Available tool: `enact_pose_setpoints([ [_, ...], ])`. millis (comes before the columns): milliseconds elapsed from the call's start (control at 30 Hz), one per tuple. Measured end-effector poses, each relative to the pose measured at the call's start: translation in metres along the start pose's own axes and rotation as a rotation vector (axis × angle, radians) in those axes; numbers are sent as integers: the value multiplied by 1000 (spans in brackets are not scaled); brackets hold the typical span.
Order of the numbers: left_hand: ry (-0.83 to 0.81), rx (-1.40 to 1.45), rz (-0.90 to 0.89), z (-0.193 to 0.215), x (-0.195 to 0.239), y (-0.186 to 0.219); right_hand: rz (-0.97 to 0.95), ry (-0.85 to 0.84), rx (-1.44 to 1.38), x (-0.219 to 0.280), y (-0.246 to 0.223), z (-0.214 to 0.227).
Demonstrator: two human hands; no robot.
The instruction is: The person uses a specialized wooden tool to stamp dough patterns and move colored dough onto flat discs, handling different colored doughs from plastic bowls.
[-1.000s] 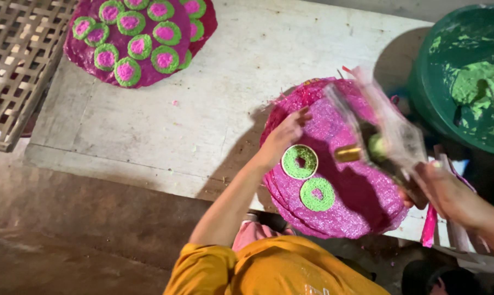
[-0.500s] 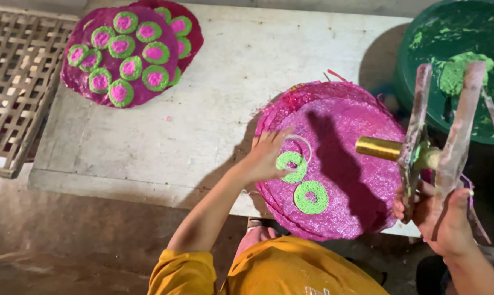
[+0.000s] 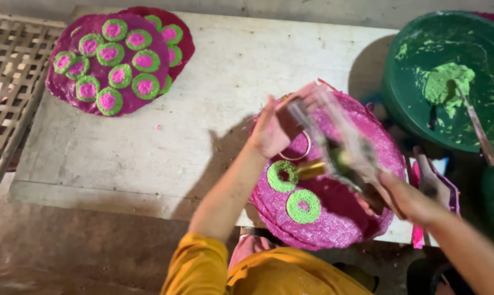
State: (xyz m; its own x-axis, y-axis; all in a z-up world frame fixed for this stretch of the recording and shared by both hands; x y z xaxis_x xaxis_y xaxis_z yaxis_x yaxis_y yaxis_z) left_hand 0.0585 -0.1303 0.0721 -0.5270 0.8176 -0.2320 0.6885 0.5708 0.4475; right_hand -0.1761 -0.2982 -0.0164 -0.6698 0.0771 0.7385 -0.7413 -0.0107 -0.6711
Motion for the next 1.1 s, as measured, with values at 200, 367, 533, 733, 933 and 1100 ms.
enact_pose_setpoints([
  [200,103,416,-386,33,-14,28,-124,-63,461,-41,-89,-2],
  [367,124,353,-530,71,-6,60,37,119,700,-57,-145,-31],
  [533,170,383,-536,98,8,54,-51,133,805,-56,-142,-49],
  [733,299,498,-518,114,0,15,-25,212,921,-40,-156,-30],
  [933,319,405,-522,114,-23,27,203,353,949,-36,-179,-32],
  [1100,269,220,-544,112,-13,63,312,323,931,-49,-177,-55],
])
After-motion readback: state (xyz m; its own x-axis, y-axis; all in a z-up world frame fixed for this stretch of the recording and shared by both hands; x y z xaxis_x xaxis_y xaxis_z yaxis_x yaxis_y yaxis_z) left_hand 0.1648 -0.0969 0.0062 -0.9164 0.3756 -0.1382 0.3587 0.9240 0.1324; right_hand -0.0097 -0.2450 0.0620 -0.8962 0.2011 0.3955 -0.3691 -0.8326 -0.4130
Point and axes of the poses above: each hand's wrist, its own x-axis away from the middle knuckle, its own z-axis out of the back of the hand, y = z × x, the point moved 10 cm from there along -x, towards the middle knuckle, and after that the axes turned 4 degrees about -z, right-handed, at the moved point
